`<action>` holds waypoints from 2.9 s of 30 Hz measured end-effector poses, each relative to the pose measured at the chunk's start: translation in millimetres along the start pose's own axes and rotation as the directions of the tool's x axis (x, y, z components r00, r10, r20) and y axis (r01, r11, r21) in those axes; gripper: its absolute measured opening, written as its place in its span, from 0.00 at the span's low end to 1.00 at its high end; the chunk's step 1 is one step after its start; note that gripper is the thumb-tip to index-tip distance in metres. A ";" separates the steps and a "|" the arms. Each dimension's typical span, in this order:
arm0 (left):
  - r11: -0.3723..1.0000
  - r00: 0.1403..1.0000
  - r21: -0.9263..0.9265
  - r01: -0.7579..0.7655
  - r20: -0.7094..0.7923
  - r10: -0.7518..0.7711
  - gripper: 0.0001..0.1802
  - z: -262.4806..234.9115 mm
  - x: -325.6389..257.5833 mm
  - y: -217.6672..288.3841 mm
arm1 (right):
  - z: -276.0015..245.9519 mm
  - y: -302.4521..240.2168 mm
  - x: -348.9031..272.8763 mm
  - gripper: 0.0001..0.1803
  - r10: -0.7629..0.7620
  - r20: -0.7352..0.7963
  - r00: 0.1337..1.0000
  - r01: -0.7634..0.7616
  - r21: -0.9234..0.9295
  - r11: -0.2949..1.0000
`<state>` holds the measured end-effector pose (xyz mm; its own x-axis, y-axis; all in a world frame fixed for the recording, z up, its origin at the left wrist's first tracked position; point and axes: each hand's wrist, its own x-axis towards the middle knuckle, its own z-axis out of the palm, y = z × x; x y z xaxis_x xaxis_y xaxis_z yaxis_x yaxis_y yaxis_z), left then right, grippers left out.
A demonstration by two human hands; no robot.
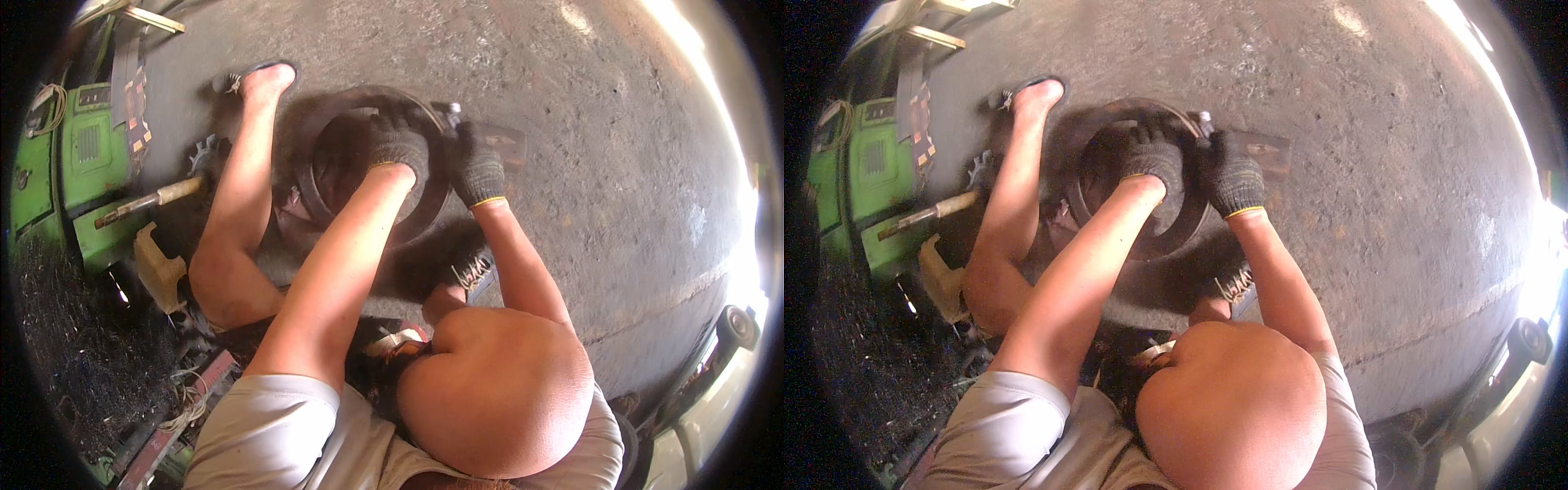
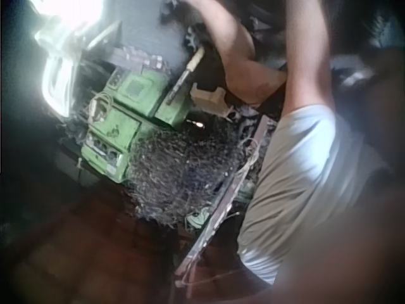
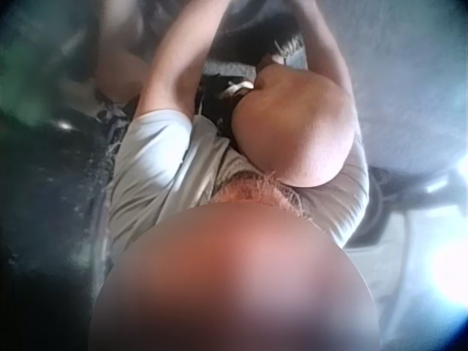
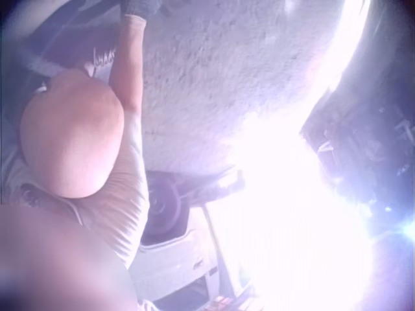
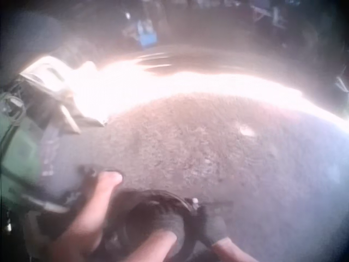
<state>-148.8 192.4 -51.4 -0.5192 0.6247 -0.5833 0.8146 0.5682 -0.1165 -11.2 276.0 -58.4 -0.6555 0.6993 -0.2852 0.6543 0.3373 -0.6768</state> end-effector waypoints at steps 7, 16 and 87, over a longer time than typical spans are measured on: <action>1.000 0.999 -0.001 -0.019 0.028 0.019 0.52 2.6 -3.0 -0.9 | 1.2 1.7 3.9 0.27 0.003 0.053 0.999 0.002 -0.092 0.996; 0.999 0.999 0.046 -0.021 -0.029 0.022 0.41 11.6 -1.6 -0.2 | -3.9 -1.7 0.4 0.27 0.025 0.038 0.999 -0.023 -0.041 0.999; 0.999 0.999 -0.021 -0.032 0.028 0.032 0.47 -0.1 -0.4 0.1 | -31.3 -10.4 59.5 0.27 -0.296 0.232 0.927 0.298 0.029 0.954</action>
<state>-148.5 192.3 -51.1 -0.4853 0.6277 -0.6087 0.8250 0.5592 -0.0811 -45.2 333.9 -47.0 -0.8886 0.4018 -0.2214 0.4183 0.5115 -0.7506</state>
